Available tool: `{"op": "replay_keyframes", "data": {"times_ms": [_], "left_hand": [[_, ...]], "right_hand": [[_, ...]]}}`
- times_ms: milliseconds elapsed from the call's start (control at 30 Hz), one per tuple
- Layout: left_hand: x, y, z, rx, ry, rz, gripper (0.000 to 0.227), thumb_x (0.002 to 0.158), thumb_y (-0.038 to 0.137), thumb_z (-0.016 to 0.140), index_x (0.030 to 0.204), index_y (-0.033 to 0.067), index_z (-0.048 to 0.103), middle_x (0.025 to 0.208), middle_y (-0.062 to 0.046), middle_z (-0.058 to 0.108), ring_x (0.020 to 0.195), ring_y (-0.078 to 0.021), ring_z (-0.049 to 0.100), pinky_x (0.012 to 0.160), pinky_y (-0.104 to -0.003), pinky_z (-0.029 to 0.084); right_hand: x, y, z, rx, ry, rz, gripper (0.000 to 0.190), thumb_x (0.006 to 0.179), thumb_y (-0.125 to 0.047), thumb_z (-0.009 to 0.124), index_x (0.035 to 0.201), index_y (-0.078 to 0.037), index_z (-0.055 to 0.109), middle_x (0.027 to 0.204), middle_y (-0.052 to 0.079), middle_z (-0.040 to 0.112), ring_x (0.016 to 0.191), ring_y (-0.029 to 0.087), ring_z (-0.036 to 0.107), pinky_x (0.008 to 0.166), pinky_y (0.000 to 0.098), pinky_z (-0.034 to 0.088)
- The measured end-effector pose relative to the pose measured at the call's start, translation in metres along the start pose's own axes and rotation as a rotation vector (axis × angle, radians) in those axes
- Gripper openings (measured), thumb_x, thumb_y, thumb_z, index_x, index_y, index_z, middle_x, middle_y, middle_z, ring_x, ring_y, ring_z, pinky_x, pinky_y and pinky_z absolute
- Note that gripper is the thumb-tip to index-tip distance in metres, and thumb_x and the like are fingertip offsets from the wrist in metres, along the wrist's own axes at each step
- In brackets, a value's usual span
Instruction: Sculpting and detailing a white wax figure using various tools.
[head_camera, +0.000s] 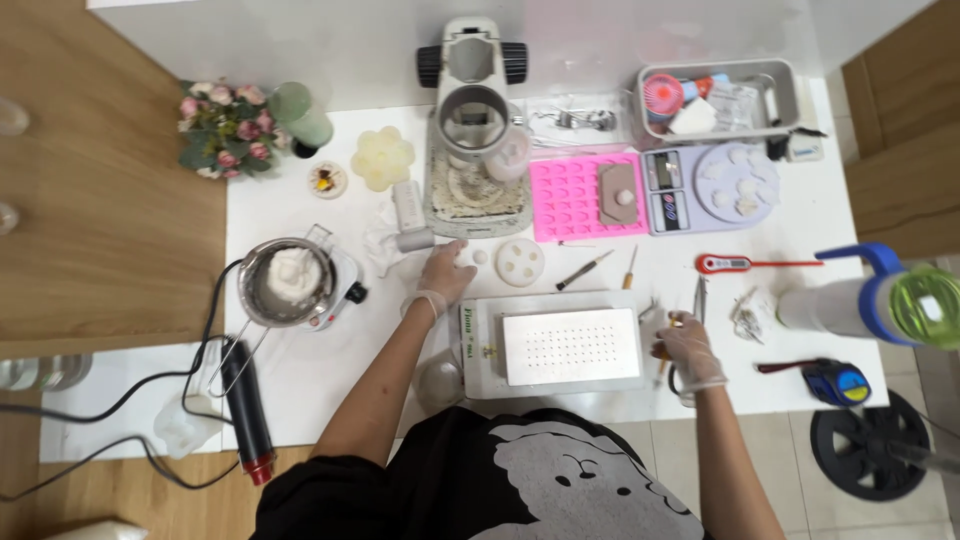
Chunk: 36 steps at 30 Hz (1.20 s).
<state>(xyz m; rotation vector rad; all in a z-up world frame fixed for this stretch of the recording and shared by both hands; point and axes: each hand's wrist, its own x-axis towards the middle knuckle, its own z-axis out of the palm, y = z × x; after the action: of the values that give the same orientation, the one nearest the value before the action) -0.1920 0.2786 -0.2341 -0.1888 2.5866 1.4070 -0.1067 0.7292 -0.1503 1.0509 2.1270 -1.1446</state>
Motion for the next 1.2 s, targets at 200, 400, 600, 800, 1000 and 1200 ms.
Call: {"op": "replay_keyframes", "data": {"times_ms": [200, 400, 600, 800, 1000, 1200], "left_hand": [[0.0, 0.054, 0.004, 0.348, 0.03, 0.166, 0.046, 0.079, 0.017, 0.077, 0.124, 0.0112, 0.068, 0.128, -0.018, 0.062, 0.116, -0.0343, 0.06, 0.096, -0.045, 0.049], [-0.007, 0.053, -0.015, 0.059, 0.039, 0.043, 0.03, 0.084, 0.02, 0.077, 0.112, 0.0079, 0.073, 0.094, -0.011, 0.073, 0.082, -0.0225, 0.07, 0.079, -0.035, 0.058], [-0.12, 0.056, -0.083, -0.497, 0.183, -0.213, 0.023, 0.095, 0.019, 0.071, 0.105, -0.0013, 0.071, 0.085, -0.005, 0.069, 0.072, -0.0114, 0.062, 0.064, -0.027, 0.05], [-0.227, 0.026, -0.1, -0.664, 0.379, -0.365, 0.024, 0.091, 0.012, 0.07, 0.111, 0.0, 0.065, 0.087, -0.005, 0.069, 0.073, -0.012, 0.065, 0.065, -0.025, 0.053], [-0.29, 0.031, -0.098, -0.773, 0.554, -0.414, 0.024, 0.089, 0.006, 0.07, 0.112, -0.0001, 0.065, 0.088, -0.008, 0.071, 0.075, -0.0132, 0.062, 0.069, -0.025, 0.052], [-0.342, 0.062, -0.109, -0.725, 0.725, -0.418, 0.022, 0.09, 0.003, 0.069, 0.112, 0.0021, 0.066, 0.094, -0.003, 0.068, 0.083, -0.0089, 0.065, 0.073, -0.022, 0.055]], "right_hand": [[0.02, 0.041, 0.026, 0.283, 0.082, -0.129, 0.072, 0.089, -0.002, 0.067, 0.152, 0.002, 0.031, 0.124, 0.023, 0.063, 0.101, 0.025, 0.069, 0.082, 0.0315, 0.062], [0.014, 0.051, 0.005, 0.075, 0.229, -0.284, 0.059, 0.092, -0.01, 0.07, 0.147, -0.002, 0.049, 0.13, 0.014, 0.064, 0.11, 0.024, 0.064, 0.091, 0.033, 0.053], [-0.023, -0.036, -0.006, 0.218, 0.236, -0.54, 0.043, 0.091, -0.009, 0.066, 0.133, 0.0, 0.063, 0.12, 0.01, 0.07, 0.103, 0.019, 0.067, 0.085, 0.0313, 0.054], [-0.088, -0.156, 0.044, -0.059, -0.159, -1.086, 0.026, 0.095, -0.01, 0.07, 0.119, -0.001, 0.071, 0.103, 0.013, 0.071, 0.09, 0.021, 0.065, 0.081, 0.0324, 0.055], [-0.039, -0.228, 0.183, -0.812, -0.428, -1.659, 0.022, 0.08, -0.016, 0.075, 0.101, -0.008, 0.076, 0.107, 0.014, 0.073, 0.092, 0.032, 0.069, 0.083, 0.0418, 0.054], [-0.017, -0.239, 0.256, -1.412, -0.435, -1.697, 0.02, 0.084, -0.026, 0.065, 0.093, -0.009, 0.071, 0.097, 0.014, 0.072, 0.092, 0.032, 0.07, 0.087, 0.0422, 0.054]]}}
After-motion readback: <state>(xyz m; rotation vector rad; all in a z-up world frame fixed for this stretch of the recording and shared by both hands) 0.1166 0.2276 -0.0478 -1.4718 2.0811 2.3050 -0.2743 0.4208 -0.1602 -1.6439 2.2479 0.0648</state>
